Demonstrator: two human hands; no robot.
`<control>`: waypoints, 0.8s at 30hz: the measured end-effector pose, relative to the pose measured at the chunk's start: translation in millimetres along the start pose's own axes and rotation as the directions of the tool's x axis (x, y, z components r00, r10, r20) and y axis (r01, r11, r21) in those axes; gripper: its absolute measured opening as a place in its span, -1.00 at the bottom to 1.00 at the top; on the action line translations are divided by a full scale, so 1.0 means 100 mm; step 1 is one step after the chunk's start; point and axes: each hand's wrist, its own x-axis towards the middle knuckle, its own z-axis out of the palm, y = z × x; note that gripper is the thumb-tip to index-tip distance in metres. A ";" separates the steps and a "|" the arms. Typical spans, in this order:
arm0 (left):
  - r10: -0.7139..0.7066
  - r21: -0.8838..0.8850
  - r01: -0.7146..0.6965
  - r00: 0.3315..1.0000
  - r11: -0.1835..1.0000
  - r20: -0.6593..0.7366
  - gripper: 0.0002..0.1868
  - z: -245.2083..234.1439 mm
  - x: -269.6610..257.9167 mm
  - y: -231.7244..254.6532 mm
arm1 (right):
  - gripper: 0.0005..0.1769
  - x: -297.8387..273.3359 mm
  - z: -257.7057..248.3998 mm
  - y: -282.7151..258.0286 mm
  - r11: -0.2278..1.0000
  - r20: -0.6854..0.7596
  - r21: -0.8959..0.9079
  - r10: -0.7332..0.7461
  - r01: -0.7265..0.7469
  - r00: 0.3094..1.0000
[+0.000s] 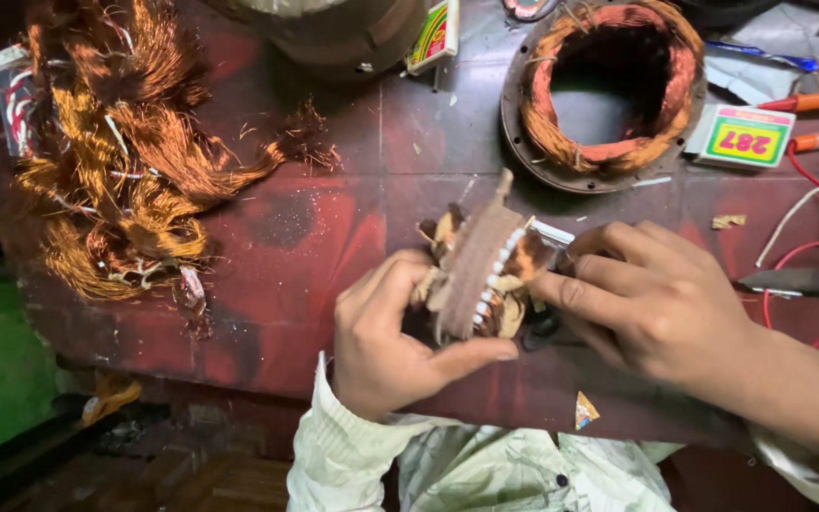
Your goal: The person holds a small motor stator and uses pliers to pull and cut copper wires from its slots. They repeatedly adjust the stator and use the pliers to extract wire segments, placing them on the workbench.
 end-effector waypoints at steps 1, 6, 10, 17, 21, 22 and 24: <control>0.001 -0.004 -0.001 1.000 1.000 -0.005 -0.36 0.00 0.00 -0.01 | -0.45 0.02 -0.03 -0.02 1.000 -0.024 0.010 -0.008 0.008 1.000; 0.021 0.011 -0.021 0.999 1.000 -0.024 -0.33 0.00 0.01 -0.02 | -0.41 0.02 -0.39 -0.18 0.995 -0.024 -0.075 -0.069 0.067 0.997; 0.015 0.004 -0.015 1.000 1.000 -0.025 -0.32 -0.01 -0.02 -0.06 | -0.75 -0.23 -0.48 -0.45 0.980 -0.176 -0.102 0.152 -0.172 0.973; 0.085 -0.053 -0.086 0.996 0.995 -0.027 -0.35 0.02 -0.04 -0.07 | -0.58 -0.41 -0.27 -0.59 0.781 -0.160 -0.509 0.328 -0.363 0.931; 0.056 -0.035 -0.057 0.998 0.998 -0.027 -0.36 0.03 -0.04 -0.06 | -0.62 -0.49 -0.14 -0.49 0.824 -0.188 -0.442 0.301 -0.354 0.935; 0.036 -0.018 -0.036 0.999 0.999 -0.029 -0.35 0.02 -0.03 -0.05 | -0.64 -0.55 -0.10 -0.46 0.835 -0.197 -0.419 0.300 -0.357 0.933; 0.025 -0.010 -0.025 0.999 1.000 -0.039 -0.35 0.01 -0.02 -0.05 | -0.65 -0.75 -0.04 -0.44 0.837 -0.236 -0.344 0.362 -0.425 0.902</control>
